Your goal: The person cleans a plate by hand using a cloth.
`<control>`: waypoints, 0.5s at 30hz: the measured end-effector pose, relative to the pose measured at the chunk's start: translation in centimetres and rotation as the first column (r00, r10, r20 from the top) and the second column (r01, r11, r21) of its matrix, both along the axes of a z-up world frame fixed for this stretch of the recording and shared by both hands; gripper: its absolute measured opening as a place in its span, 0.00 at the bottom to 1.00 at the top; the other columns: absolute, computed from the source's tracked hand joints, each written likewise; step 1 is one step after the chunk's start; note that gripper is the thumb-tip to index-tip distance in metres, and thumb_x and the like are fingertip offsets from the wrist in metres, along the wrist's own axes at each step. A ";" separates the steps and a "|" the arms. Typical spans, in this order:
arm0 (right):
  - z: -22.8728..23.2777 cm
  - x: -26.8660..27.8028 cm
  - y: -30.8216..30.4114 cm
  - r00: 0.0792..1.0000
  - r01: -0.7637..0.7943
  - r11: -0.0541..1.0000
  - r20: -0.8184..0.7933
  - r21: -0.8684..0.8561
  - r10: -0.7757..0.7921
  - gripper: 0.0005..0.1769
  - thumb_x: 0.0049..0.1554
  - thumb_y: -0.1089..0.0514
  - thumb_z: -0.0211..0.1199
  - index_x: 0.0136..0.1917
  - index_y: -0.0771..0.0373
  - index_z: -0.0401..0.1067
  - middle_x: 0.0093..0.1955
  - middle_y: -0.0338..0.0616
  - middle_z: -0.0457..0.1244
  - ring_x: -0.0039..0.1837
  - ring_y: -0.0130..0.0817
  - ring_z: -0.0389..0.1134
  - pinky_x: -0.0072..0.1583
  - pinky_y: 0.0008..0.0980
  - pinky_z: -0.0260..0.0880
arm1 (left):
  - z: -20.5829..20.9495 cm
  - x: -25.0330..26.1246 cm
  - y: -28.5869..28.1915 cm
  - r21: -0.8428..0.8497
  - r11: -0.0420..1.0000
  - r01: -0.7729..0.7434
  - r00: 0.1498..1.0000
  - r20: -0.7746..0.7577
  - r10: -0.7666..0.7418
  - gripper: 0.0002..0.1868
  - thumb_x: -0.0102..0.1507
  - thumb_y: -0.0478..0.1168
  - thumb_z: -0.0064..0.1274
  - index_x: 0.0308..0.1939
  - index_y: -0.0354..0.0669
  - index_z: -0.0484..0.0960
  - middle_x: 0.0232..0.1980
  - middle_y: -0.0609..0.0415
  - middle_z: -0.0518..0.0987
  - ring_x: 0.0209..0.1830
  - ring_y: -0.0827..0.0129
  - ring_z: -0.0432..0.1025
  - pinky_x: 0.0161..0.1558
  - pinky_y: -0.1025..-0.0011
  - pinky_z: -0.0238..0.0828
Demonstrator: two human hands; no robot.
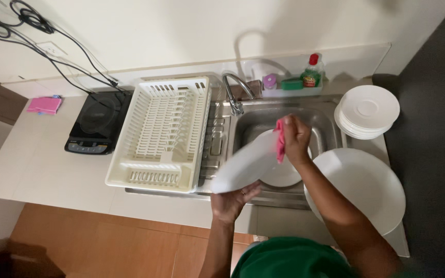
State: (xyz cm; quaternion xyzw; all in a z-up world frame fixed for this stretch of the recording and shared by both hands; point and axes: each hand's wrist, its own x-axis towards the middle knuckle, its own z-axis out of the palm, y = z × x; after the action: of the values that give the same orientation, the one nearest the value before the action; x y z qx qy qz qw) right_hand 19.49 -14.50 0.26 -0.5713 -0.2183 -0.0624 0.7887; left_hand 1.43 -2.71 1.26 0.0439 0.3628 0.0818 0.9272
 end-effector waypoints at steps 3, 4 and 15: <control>-3.1 1.7 -0.9 1.000 -0.009 0.995 0.005 0.101 0.009 0.28 0.70 0.49 0.49 0.30 0.60 0.67 0.23 0.46 0.60 0.26 0.34 0.62 0.36 0.29 0.66 | -8.1 -1.1 1.9 -0.090 0.990 -0.108 0.991 0.068 0.115 0.09 0.65 0.34 0.48 0.37 0.27 0.76 0.41 0.27 0.79 0.49 0.29 0.76 0.54 0.36 0.75; -3.7 2.6 -1.3 1.000 -0.008 0.995 0.002 0.098 0.008 0.28 0.70 0.49 0.49 0.30 0.60 0.67 0.23 0.46 0.60 0.26 0.34 0.62 0.36 0.29 0.66 | -9.5 -1.2 2.8 -0.092 0.990 -0.108 0.991 0.066 0.114 0.09 0.65 0.34 0.48 0.37 0.27 0.76 0.41 0.27 0.79 0.49 0.29 0.76 0.54 0.36 0.75; 0.5 -1.7 -5.2 0.836 0.026 0.589 0.341 -0.807 0.429 0.11 0.56 0.56 0.62 0.48 0.62 0.80 0.46 0.52 0.74 0.68 0.56 0.68 0.69 0.80 0.49 | -5.1 -1.7 6.5 0.664 0.740 -0.104 0.992 0.019 0.122 0.43 0.49 0.26 0.47 0.72 0.44 0.69 0.55 0.34 0.79 0.46 0.45 0.78 0.47 0.49 0.80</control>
State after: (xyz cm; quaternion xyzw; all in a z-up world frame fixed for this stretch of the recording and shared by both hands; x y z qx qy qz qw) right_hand 17.79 -19.67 0.81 -0.7900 -0.4863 -0.0134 0.3730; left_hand -0.27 3.83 -3.85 0.3494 0.3242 0.2608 0.8395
